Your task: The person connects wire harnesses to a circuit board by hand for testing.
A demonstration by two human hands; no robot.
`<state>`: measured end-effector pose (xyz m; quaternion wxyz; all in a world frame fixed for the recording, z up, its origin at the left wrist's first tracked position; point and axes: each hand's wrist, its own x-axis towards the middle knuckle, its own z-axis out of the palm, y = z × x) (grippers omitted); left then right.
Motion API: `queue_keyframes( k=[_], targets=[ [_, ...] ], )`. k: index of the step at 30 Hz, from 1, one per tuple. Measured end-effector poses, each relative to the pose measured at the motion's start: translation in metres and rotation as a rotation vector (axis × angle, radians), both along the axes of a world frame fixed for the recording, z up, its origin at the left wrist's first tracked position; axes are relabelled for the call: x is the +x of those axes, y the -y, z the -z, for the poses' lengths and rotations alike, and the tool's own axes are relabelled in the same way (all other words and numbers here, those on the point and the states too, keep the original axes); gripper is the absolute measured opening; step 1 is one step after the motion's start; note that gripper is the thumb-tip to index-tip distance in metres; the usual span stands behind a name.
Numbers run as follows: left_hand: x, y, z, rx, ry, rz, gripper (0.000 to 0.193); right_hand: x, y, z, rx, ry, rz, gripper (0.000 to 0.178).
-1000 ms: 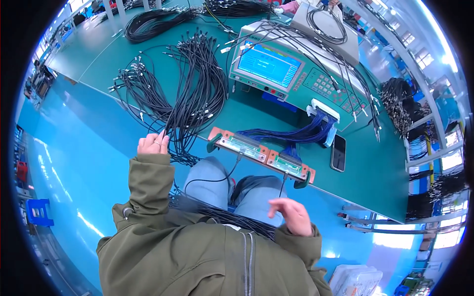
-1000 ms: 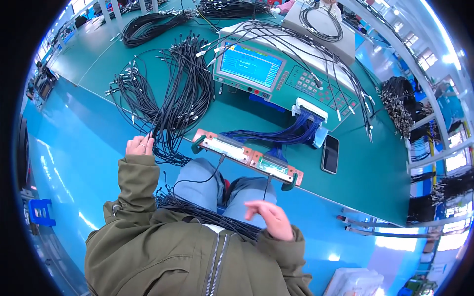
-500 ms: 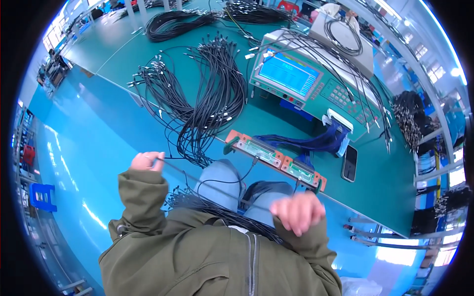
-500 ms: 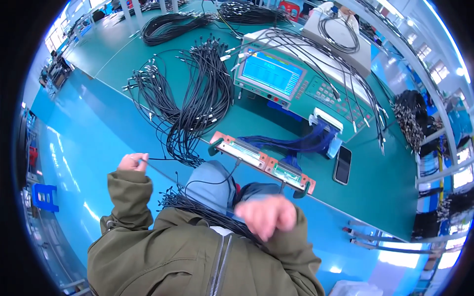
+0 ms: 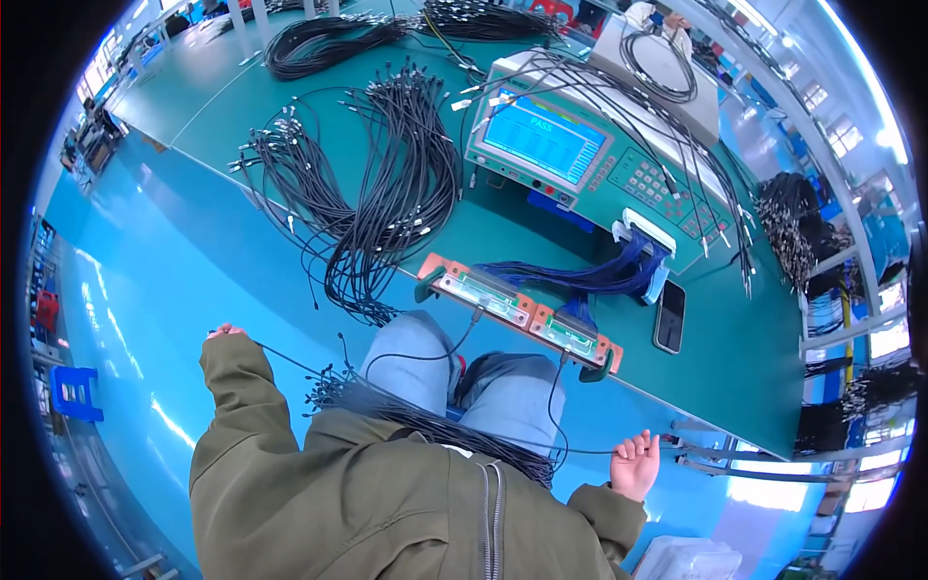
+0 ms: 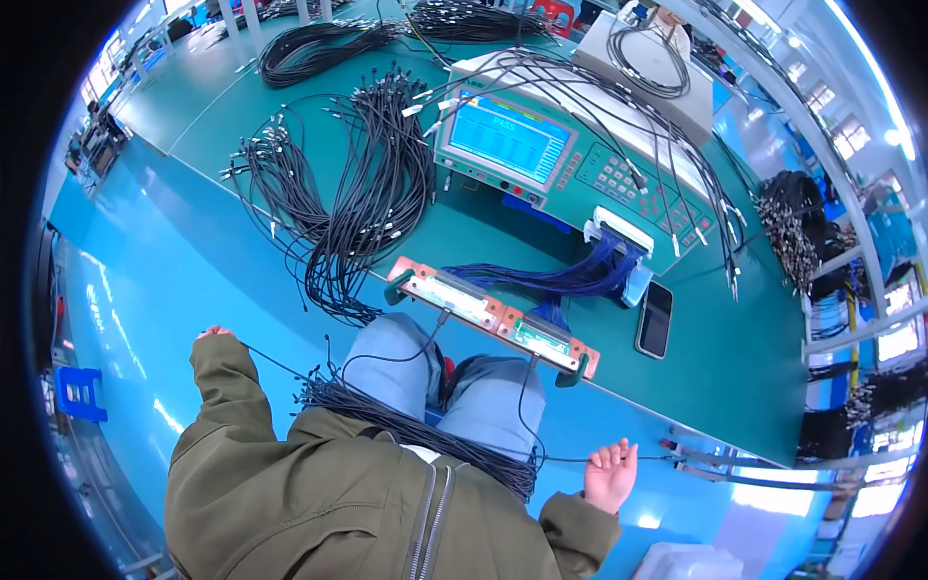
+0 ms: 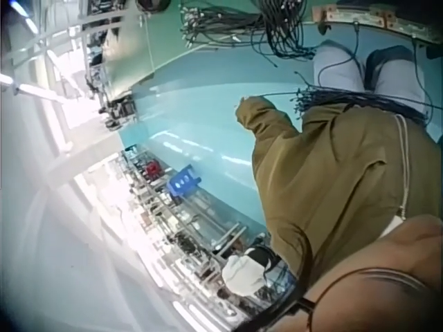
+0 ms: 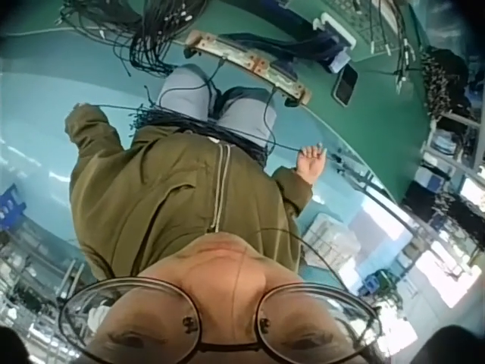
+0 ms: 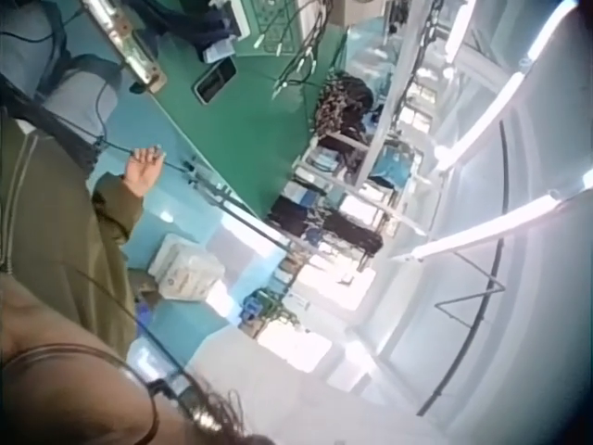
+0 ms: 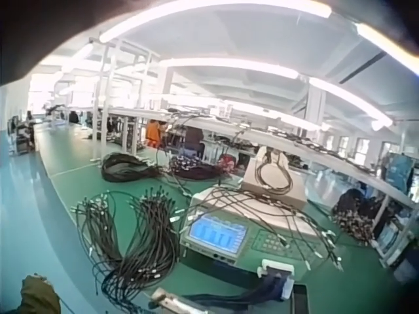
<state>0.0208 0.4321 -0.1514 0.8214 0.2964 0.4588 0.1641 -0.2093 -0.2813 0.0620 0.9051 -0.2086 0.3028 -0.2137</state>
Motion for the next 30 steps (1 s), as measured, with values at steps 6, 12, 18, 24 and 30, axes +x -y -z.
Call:
queue_keyframes(
  k=[6, 12, 18, 24, 30],
  targets=[
    [-0.001, 0.03, -0.037, 0.202, -0.07, 0.045, 0.024, -0.073, 0.086, 0.072, 0.006, -0.164, 0.507, 0.036],
    [-0.007, 0.093, -0.102, 0.416, -0.144, 0.099, 0.028, -0.104, 0.089, 0.047, -0.266, -0.248, 0.632, 0.024],
    [0.022, 0.197, -0.162, 0.28, -0.224, 1.057, 0.027, -0.019, 0.025, -0.001, -0.706, -0.104, -0.192, 0.008],
    [-0.016, 0.367, -0.178, 0.284, 0.248, 1.366, 0.036, 0.11, -0.087, -0.009, -0.552, -0.186, -0.468, 0.021],
    [-0.008, 0.43, -0.146, 0.919, 0.569, 1.167, 0.027, 0.122, -0.113, 0.036, -0.48, -0.091, -0.426, 0.021]
  ],
)
